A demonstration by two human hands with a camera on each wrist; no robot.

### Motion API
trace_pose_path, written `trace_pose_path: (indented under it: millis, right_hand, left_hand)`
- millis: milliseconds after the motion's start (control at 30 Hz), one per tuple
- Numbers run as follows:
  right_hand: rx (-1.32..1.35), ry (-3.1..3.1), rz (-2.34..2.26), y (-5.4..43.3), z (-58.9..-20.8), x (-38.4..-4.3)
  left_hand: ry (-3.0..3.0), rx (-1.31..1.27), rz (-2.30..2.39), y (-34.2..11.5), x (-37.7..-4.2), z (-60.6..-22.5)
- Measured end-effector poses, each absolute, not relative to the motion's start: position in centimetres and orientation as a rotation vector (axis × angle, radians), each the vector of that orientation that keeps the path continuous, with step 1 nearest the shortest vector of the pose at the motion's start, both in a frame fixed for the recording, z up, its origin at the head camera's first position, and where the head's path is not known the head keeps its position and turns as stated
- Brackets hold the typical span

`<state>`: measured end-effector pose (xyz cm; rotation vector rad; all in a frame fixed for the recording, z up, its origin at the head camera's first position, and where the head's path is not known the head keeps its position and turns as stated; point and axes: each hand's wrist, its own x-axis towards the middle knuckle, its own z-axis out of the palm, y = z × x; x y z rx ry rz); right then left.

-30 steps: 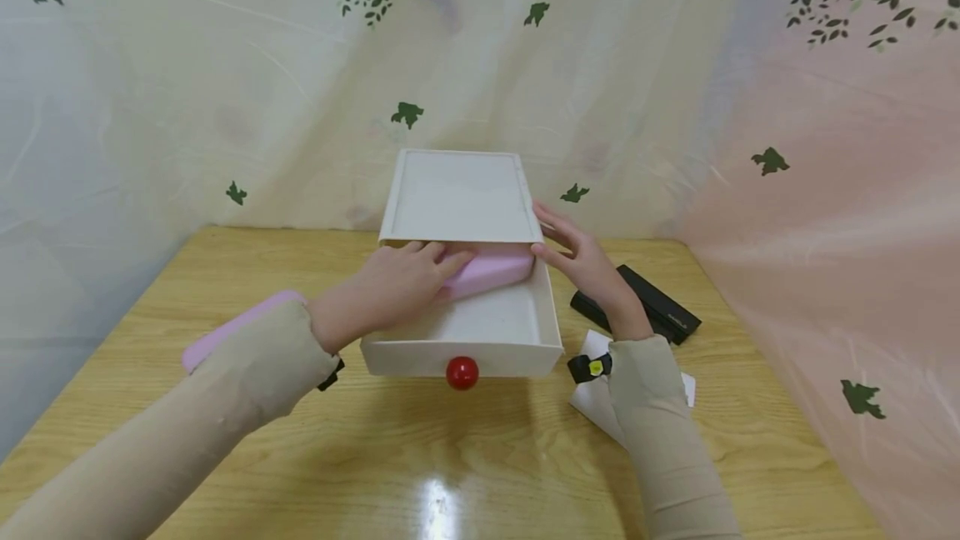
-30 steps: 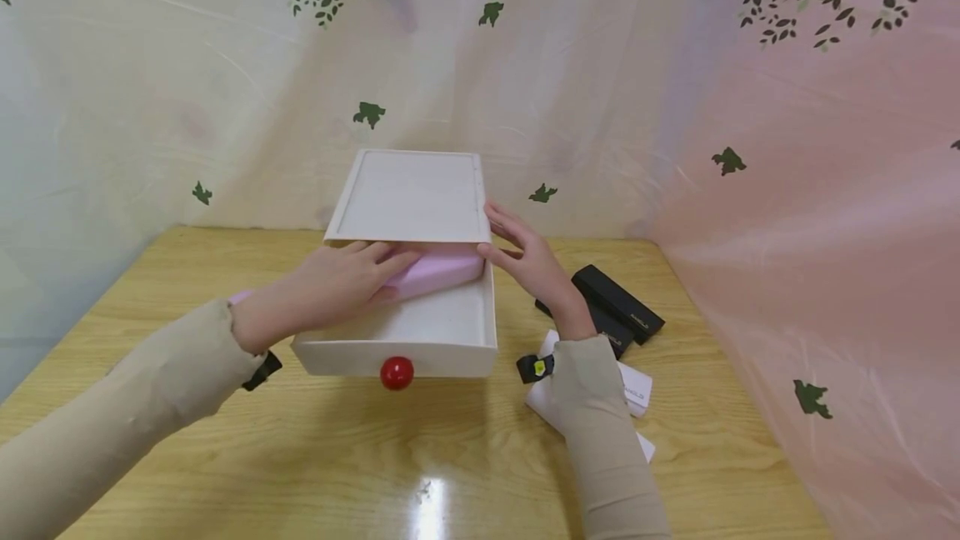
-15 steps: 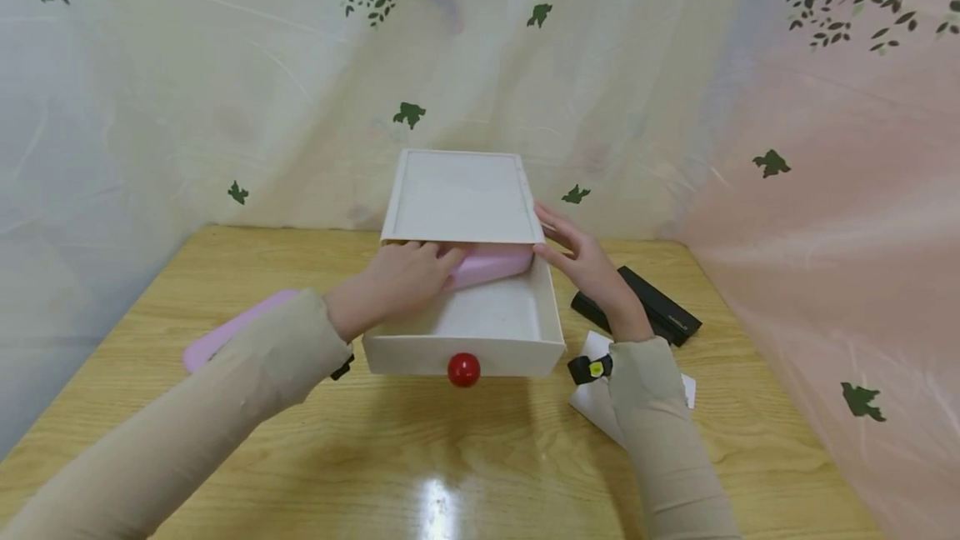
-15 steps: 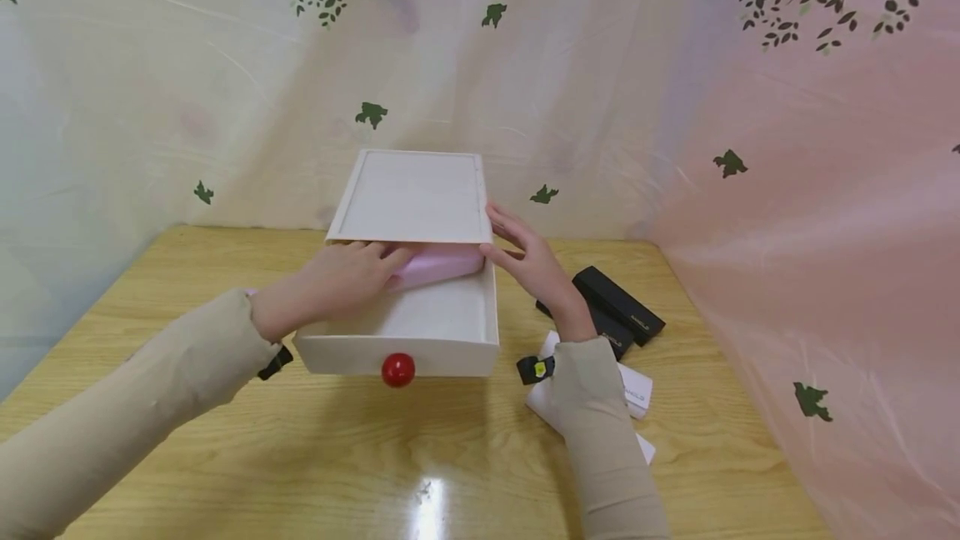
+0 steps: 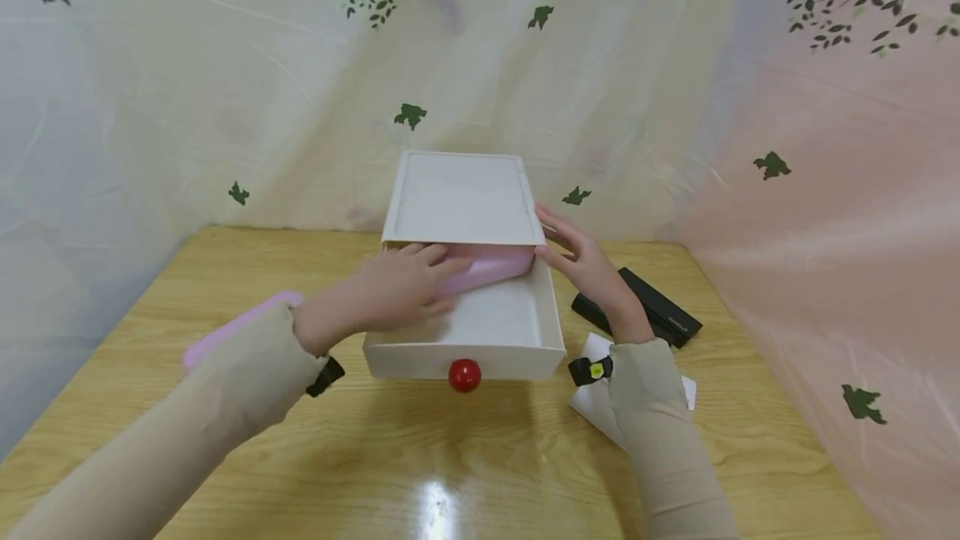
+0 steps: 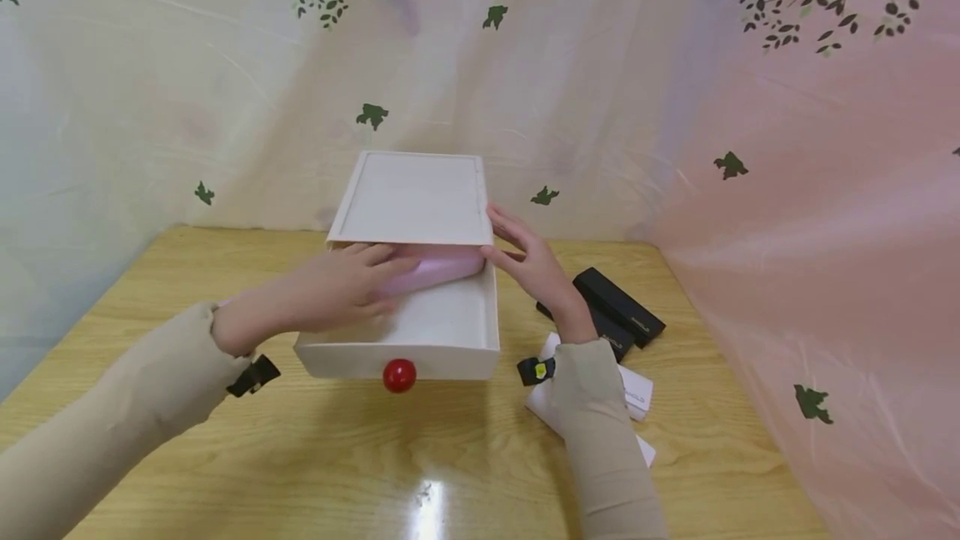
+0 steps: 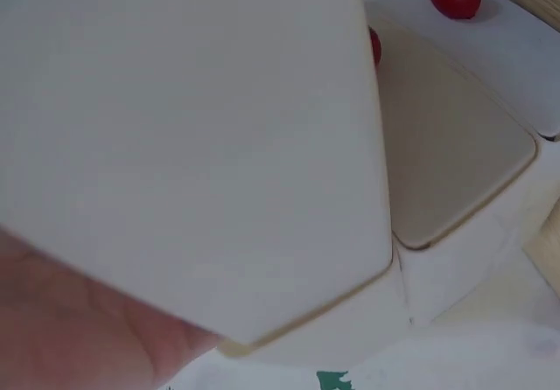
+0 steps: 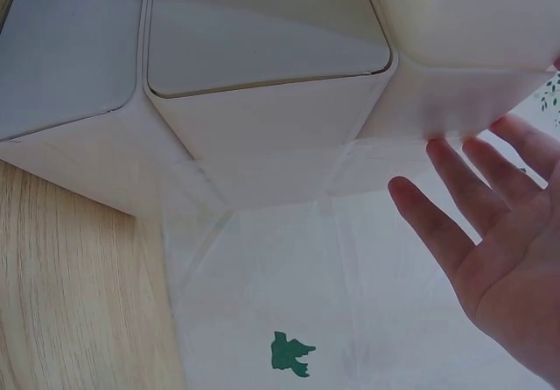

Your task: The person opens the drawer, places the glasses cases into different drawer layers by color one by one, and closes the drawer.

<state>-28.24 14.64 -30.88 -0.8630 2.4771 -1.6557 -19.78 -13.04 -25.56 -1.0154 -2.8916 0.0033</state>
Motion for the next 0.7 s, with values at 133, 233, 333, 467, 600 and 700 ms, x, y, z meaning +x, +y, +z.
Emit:
trace_pose_path:
  millis: [133, 233, 333, 467, 600, 700]
  right_hand:
    - [-0.849, 2.49, -1.643, 14.6, -30.9, -28.2]
    - [-0.847, 2.49, -1.643, 14.6, -30.9, -28.3]
    - [-0.848, 2.486, -1.649, 14.6, -30.9, -28.3]
    - [-0.86, 2.478, -1.659, 14.5, -31.0, -28.4]
    - [-0.868, 2.476, -1.664, 14.5, -31.0, -28.3]
    - [-0.871, 2.477, -1.664, 14.6, -31.1, -28.3]
  left_hand:
    - [-2.826, -1.01, -0.086, -13.7, -19.2, -25.1]
    - [-2.785, -1.006, -0.155, -14.2, -19.0, -25.1]
    - [-2.723, -1.014, -0.226, -14.7, -18.8, -25.3]
    - [-2.614, -0.998, -0.322, -15.4, -18.2, -25.7]
    - [-2.505, -0.965, -0.413, -16.2, -17.4, -26.3]
    - [-2.452, -0.931, -0.484, -17.0, -16.8, -26.5]
